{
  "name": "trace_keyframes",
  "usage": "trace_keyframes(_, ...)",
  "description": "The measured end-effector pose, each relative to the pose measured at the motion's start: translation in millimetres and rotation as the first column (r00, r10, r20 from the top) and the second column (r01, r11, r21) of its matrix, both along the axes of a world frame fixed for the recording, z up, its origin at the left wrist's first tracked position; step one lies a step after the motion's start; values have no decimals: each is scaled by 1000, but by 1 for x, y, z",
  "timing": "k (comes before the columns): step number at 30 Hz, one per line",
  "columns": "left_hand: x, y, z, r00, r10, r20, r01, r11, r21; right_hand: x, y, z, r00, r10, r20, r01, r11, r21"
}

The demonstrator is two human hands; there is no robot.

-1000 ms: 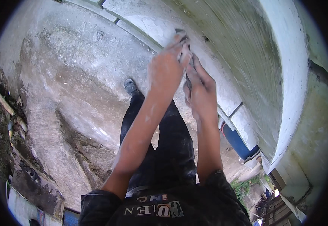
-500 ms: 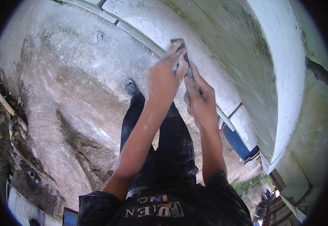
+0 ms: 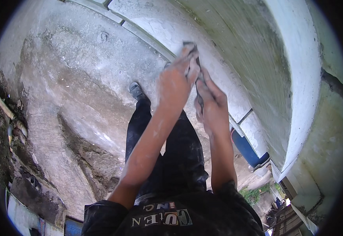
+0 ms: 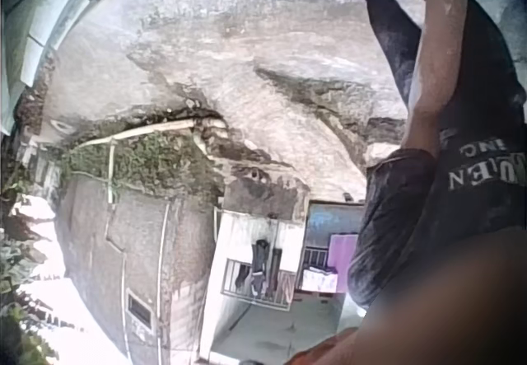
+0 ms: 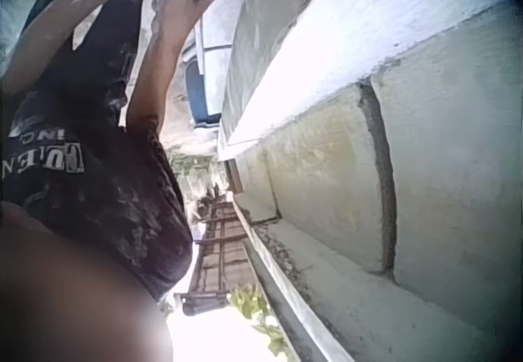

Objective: Repairing a concrete wall by scraping and applying filler material.

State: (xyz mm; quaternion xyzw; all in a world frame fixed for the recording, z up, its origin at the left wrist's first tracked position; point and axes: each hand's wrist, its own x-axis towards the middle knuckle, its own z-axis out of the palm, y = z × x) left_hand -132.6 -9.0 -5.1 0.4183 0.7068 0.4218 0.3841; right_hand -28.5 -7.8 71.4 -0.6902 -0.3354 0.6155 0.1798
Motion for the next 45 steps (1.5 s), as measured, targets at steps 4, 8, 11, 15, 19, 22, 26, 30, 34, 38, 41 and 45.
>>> trace_keyframes(4,-13,22,-10,996,23,-86,-18,998,60,-16,20,-7,984,-92,-154,83,995,-62)
trace_keyframes(8,-4,-10,-2,997,-31,-69,34,998,52,-4,-5,2,998,-39,-46,37,999,-28)
trace_keyframes(11,-7,3,-9,992,-25,-124,29,999,30,-9,6,2,1000,18,6,-18,999,34)
trace_keyframes(15,-18,22,-3,990,-23,-136,23,1000,4,-19,19,-16,999,48,-20,-46,992,116)
trace_keyframes(19,-2,-23,-6,995,-7,-104,10,1000,24,-1,-23,-1,996,73,57,-76,996,45)
trace_keyframes(22,-5,-18,-2,999,-7,-47,8,999,34,-3,-13,3,998,59,9,-59,998,18)
trace_keyframes(26,-22,11,-1,992,22,-124,-19,999,29,-29,18,-6,997,-6,-76,7,1000,15)
trace_keyframes(30,-18,-26,5,994,-22,-103,20,999,-26,-11,-23,2,998,54,-32,-55,998,-36)
trace_keyframes(34,-15,-29,-6,997,58,-46,-56,997,48,-15,-25,-7,999,22,-44,-23,1000,-18)
trace_keyframes(38,-34,0,7,999,17,-50,-20,998,-61,-39,0,-9,992,-20,-125,24,999,34)
trace_keyframes(41,-25,-26,0,997,54,-46,-53,998,21,-24,-24,-2,998,27,-57,-27,1000,-3)
trace_keyframes(45,-24,-27,1,996,83,-33,-81,996,43,-26,-19,6,997,28,-77,-33,998,-57)
